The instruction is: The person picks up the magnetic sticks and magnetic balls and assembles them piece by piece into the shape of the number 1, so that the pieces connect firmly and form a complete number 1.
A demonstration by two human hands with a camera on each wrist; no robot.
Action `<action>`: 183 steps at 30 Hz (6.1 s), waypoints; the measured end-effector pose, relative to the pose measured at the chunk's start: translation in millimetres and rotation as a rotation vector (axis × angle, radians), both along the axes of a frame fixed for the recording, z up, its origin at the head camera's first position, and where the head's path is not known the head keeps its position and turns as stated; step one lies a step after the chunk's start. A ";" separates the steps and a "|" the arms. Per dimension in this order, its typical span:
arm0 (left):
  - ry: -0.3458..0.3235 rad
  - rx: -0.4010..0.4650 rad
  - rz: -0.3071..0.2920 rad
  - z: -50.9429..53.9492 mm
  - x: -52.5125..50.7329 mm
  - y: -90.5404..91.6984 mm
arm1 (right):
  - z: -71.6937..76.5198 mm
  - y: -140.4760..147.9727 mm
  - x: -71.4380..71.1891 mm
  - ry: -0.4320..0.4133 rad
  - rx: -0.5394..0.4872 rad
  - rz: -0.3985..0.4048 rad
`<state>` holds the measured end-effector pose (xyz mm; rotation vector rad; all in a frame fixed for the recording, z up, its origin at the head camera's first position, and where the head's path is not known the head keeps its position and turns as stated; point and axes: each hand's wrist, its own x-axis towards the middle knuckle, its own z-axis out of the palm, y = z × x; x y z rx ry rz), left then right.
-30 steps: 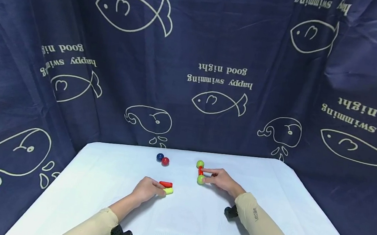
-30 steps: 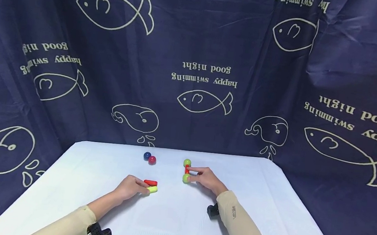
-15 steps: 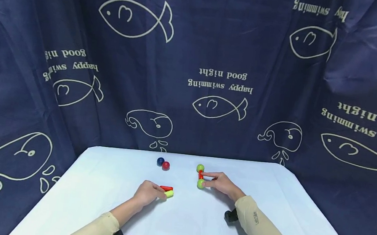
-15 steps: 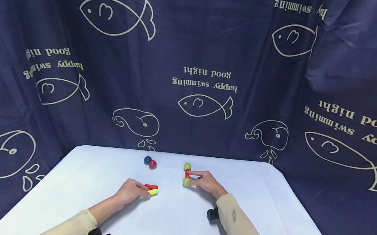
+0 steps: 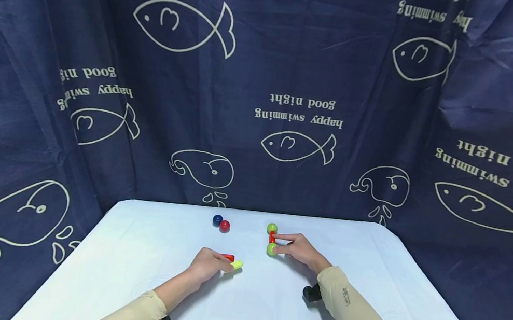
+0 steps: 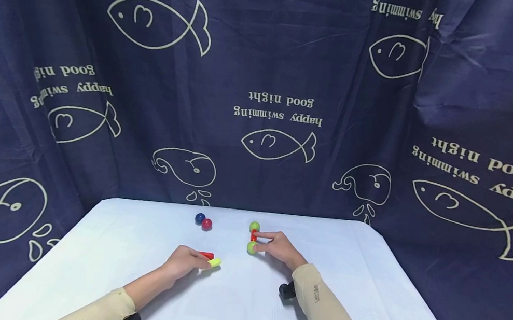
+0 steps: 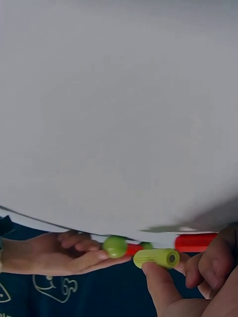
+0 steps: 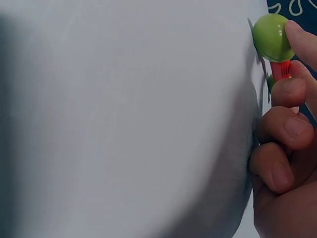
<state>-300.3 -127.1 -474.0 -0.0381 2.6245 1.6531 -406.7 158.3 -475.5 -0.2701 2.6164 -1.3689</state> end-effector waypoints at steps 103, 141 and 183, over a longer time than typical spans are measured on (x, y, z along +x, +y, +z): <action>-0.129 -0.025 0.225 -3.0 -32.1 110.5 | -2.7 -1.4 -3.4 -0.018 -0.022 -0.004; -0.040 -0.023 0.160 -3.8 -27.3 107.4 | -1.2 -0.8 -4.4 -0.023 -0.033 0.021; 0.035 0.078 0.168 17.6 -26.5 60.3 | -1.0 -7.6 -18.4 -0.079 -0.009 -0.023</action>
